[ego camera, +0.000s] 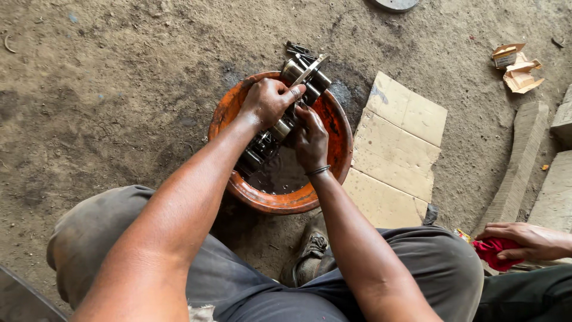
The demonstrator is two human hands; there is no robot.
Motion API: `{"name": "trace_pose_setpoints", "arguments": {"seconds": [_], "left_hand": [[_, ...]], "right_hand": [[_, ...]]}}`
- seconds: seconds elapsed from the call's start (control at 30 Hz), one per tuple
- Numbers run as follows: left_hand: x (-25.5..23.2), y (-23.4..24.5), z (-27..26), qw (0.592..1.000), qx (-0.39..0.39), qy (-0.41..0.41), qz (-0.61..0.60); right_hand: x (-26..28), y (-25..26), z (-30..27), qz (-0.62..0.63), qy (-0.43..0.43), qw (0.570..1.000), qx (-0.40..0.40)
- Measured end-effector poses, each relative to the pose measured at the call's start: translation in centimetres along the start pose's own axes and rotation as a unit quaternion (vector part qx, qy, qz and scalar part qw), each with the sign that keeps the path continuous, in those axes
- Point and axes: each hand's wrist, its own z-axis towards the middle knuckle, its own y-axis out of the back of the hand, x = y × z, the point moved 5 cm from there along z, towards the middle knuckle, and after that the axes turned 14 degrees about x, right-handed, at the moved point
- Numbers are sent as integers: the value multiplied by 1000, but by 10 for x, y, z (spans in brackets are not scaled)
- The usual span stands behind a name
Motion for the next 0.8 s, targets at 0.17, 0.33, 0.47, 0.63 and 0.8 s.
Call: {"name": "trace_pose_setpoints", "arguments": {"seconds": [0.17,0.33,0.47,0.63,0.8], "left_hand": [[-2,-3,-3,999,3,-7,36],[-6,0,-4,1000,17,-16,21],[-9,0,-10,1000,27,4,13],[-9,8,-12,1000,17,-1,1],[-7,19,-15,998,12,32,46]], "right_hand": [[-67,-16,-23,142,19,982,-127],[-210,-48,-50,53,-259,965,-1],[-271,-83,-94,-82,-390,875,274],[-260,-120,-150,-333,-381,774,381],[-272,-150,-173,-268,-414,744,451]]}}
